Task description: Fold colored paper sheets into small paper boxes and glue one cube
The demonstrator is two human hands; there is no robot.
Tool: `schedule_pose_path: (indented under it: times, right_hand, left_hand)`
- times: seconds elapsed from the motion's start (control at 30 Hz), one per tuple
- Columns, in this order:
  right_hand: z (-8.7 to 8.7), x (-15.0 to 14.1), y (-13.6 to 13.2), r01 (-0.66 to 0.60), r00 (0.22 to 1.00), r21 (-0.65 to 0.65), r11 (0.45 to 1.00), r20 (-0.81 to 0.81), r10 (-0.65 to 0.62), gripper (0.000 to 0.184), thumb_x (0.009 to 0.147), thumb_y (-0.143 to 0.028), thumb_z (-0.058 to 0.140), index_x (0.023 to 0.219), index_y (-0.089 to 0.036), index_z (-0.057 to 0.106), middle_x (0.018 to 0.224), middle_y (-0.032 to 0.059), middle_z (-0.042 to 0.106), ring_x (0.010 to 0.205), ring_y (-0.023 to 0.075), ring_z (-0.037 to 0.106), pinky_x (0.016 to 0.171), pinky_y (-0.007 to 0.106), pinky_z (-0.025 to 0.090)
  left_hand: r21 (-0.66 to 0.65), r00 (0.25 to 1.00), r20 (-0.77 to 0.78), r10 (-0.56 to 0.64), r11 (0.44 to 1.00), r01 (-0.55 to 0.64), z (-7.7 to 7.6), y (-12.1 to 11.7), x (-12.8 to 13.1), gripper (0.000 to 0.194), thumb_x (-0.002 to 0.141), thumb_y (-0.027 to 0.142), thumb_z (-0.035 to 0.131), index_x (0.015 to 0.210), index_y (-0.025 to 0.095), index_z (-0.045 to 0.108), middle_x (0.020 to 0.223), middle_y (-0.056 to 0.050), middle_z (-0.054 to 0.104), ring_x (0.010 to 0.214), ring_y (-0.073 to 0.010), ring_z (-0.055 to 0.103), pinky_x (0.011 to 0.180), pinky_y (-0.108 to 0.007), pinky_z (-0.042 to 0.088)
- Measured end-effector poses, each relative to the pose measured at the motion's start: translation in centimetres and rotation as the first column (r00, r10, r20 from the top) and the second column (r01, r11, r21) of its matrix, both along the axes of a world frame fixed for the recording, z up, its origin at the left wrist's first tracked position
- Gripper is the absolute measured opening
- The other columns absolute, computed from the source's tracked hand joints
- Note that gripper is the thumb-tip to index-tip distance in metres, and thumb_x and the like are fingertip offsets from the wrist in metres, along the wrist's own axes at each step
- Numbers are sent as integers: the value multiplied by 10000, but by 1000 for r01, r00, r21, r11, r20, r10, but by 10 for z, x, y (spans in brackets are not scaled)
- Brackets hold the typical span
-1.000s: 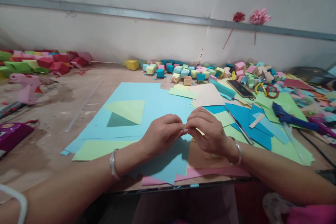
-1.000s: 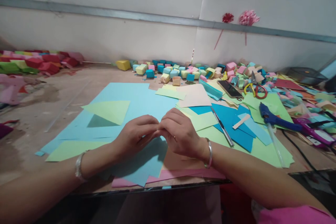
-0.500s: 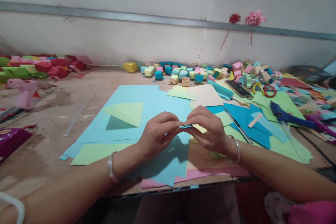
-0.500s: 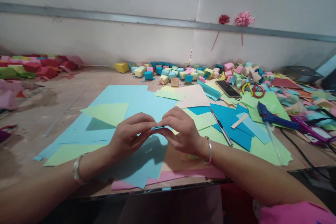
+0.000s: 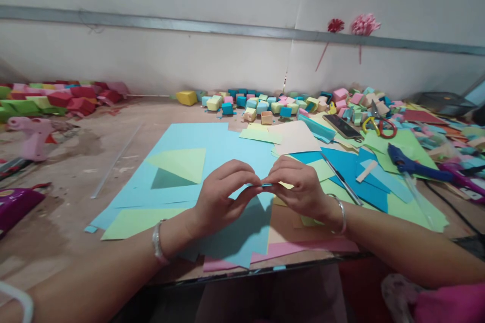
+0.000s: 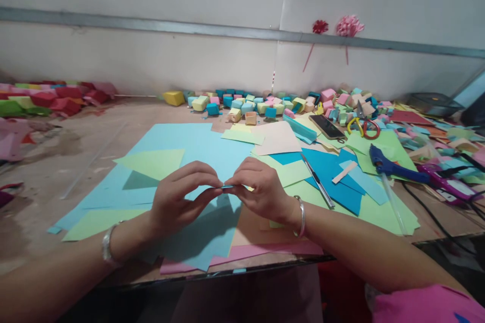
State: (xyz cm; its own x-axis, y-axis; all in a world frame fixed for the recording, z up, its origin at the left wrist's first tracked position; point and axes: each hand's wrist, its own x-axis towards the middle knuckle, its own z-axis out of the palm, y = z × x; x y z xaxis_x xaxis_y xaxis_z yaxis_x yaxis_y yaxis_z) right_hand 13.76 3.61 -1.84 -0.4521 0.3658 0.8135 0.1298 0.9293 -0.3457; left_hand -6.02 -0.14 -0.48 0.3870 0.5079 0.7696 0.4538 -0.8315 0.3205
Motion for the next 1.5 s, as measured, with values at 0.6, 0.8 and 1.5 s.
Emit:
schedule_pose_path:
  times: [0.6,0.8,1.5]
  right_hand:
    - [6,-2,-5,81,997,44,996,18,-81,29,880,-191,605,867,-192,630,734,40,656,704,157,571,655,319,471]
    - [1,-4,-9,167,985,28,986,27,-168,76,835,-152,591,786,-207,608,670,7,634,622,132,547,597,291,446]
    - [-13,-10,-6,152,988,-395,906,38,-149,26,773,-174,661,795,-188,660,706,-1,638,671,133,569,632,282,449]
  left_hand:
    - [-25,998,0,64,998,-64,3,7,-3,79,885,195,628,808,182,618,767,-24,644,743,-137,610,693,-268,501]
    - [286,981,-98,166,949,-132,9,5,-7,87,863,258,668,917,211,618,847,-33,678,839,-176,634,794,-324,497]
    - [-446,975,175,140,894,-48,-19,18,-3,166,855,278,666,726,176,685,618,7,572,550,-102,504,446,-217,433]
